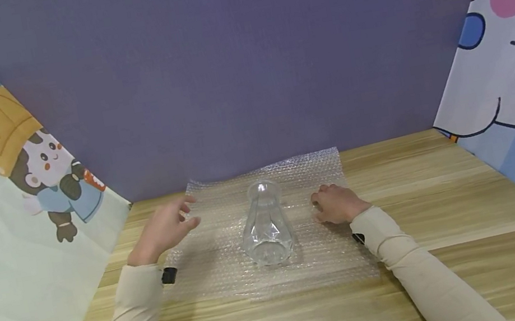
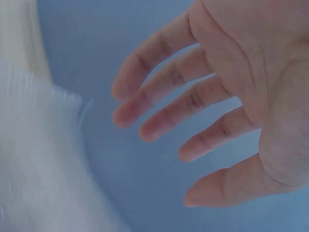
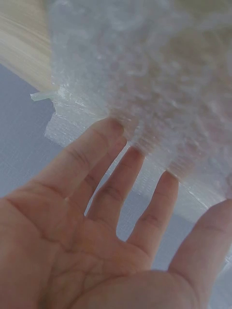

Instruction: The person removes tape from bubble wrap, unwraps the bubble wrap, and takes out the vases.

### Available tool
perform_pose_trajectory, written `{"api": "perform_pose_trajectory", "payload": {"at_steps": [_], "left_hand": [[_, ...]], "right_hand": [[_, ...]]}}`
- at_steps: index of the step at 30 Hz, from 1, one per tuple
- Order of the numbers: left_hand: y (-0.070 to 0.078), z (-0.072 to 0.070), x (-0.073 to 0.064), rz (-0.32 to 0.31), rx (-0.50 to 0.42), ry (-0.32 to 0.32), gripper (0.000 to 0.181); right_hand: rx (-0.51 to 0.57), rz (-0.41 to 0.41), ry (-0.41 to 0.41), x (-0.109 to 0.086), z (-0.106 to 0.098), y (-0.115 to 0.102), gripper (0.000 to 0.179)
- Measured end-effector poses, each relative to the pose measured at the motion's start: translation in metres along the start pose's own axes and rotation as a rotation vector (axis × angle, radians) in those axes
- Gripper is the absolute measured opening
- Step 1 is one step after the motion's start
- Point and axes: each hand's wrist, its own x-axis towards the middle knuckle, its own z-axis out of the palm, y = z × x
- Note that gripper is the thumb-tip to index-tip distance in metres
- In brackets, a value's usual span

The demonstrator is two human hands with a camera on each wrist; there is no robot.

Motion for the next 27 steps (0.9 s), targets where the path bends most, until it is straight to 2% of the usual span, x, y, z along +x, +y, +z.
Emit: {"api": "perform_pose_trajectory", "payload": {"at_steps": [2, 5, 8, 11, 21, 27], "left_hand": [[0.010, 0.013, 0.003, 0.018, 0.008, -0.014, 0.050], [0.020, 0.030, 0.007, 0.049, 0.025, -0.069, 0.052], [0.025, 0.045, 0.010, 0.100, 0.031, -0.123, 0.054], [0.028, 0.056, 0.010, 0.119, 0.006, -0.170, 0.058], [0.022, 0.078, 0.005, 0.034, -0.004, -0.310, 0.070], [0.021, 0.082, 0.006, 0.011, 0.029, -0.348, 0.068]], "right_hand": [[-0.002, 0.002, -0.002, 0.000, 0.000, 0.001, 0.048], [-0.007, 0.001, -0.003, 0.000, 0.000, 0.002, 0.047], [-0.009, -0.001, 0.002, 0.000, 0.000, 0.002, 0.047], [-0.013, 0.000, 0.006, 0.001, 0.000, 0.001, 0.047], [-0.009, -0.010, 0.005, 0.001, 0.000, 0.000, 0.046], [0.003, -0.016, 0.009, -0.001, 0.000, 0.000, 0.046]]}}
